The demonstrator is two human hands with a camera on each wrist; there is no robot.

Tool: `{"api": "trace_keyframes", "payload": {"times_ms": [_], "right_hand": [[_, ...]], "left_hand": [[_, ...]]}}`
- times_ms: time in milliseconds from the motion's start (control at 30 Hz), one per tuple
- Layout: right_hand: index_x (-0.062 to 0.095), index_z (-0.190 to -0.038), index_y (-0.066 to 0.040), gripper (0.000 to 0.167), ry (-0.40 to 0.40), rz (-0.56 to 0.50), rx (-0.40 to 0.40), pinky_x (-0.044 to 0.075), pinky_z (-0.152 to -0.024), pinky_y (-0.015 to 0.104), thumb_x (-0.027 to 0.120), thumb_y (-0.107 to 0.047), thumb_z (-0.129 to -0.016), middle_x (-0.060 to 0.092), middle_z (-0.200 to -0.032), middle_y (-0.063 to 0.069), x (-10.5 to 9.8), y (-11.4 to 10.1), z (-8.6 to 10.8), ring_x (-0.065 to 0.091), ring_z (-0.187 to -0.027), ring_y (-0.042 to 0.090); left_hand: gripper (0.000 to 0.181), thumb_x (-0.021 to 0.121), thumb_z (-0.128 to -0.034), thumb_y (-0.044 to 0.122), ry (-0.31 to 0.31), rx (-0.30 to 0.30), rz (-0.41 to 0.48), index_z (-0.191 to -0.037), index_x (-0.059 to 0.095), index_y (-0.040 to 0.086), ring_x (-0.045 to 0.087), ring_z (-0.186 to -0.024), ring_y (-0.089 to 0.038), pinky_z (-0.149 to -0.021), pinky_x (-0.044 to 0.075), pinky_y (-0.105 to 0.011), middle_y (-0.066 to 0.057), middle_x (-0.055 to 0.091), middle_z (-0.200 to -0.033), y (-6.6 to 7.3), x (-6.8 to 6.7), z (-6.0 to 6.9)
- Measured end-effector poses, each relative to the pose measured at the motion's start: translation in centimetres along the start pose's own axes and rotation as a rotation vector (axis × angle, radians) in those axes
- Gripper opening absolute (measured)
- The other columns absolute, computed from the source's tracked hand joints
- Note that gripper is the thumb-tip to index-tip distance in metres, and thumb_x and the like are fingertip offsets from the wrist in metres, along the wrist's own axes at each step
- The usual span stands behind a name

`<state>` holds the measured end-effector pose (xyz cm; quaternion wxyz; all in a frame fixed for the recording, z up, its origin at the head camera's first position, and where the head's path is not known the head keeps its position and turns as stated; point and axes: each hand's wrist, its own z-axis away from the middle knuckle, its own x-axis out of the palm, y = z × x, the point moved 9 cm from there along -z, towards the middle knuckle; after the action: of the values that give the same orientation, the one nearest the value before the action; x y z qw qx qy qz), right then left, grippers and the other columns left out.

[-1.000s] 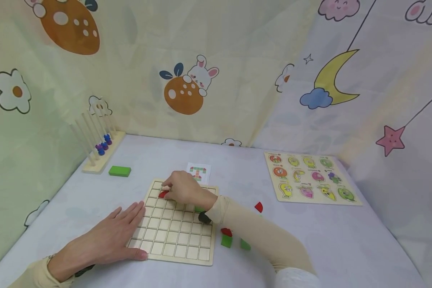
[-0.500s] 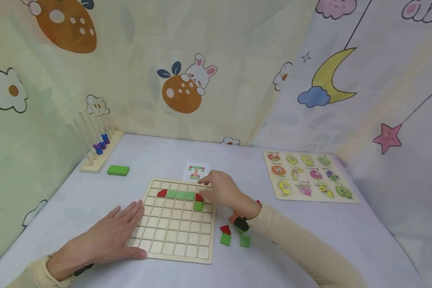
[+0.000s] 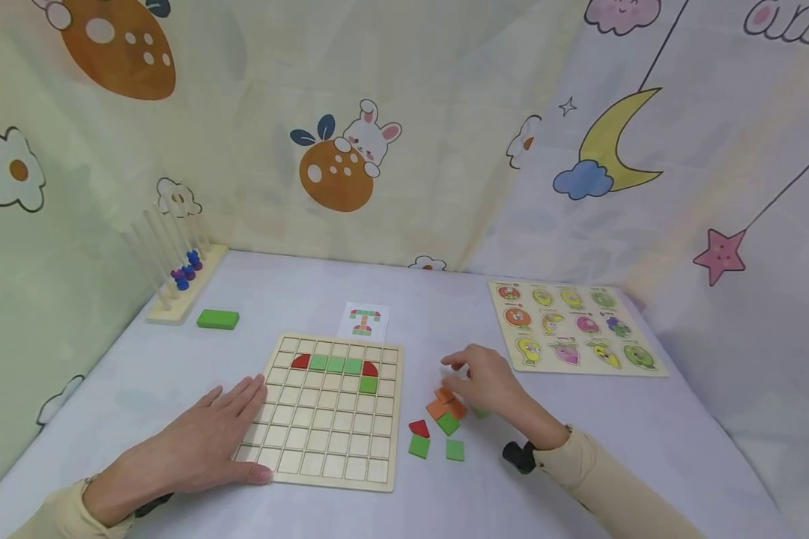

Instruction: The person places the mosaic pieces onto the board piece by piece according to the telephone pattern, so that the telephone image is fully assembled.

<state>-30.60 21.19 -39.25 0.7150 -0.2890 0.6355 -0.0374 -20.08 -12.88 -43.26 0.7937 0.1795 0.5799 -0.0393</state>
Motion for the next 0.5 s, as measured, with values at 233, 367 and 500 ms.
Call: {"api": "trace_keyframes", "payload": {"times_ms": [233,367,500], "right_hand": [[0.080,-0.111,-0.010,0.031,0.011,0.030,0.085,0.041,-0.058,0.022,0.085,-0.023,-0.084,0.070,-0.091,0.000,-0.7,2.5,2.9,0.051,-0.074,0.014],[0.081,-0.110,-0.011,0.035,0.012,0.051,0.131,0.038,-0.058,0.022,0.088,-0.028,-0.080,0.073,-0.094,0.000,-0.7,3.4,4.4,0.050,-0.073,0.013],[0.080,-0.113,-0.010,0.039,-0.008,0.051,0.141,0.037,-0.058,0.022,0.088,-0.028,-0.079,0.072,-0.095,-0.001,-0.1,3.9,5.1,0.049,-0.072,0.013]], "left_hand": [[0.128,0.071,-0.0725,0.080,-0.012,-0.011,0.002,-0.158,0.030,-0.006,0.024,-0.157,-0.041,-0.123,0.020,-0.068,-0.022,0.024,-0.169,0.0,0.0,0.0],[0.129,0.070,-0.0723,0.081,-0.017,-0.006,0.003,-0.158,0.030,-0.006,0.023,-0.157,-0.042,-0.123,0.019,-0.068,-0.022,0.023,-0.169,0.1,0.0,-0.1],[0.129,0.070,-0.0725,0.081,-0.020,-0.008,0.003,-0.158,0.029,-0.007,0.023,-0.157,-0.043,-0.123,0.018,-0.069,-0.023,0.023,-0.169,0.1,0.1,-0.1]]}}
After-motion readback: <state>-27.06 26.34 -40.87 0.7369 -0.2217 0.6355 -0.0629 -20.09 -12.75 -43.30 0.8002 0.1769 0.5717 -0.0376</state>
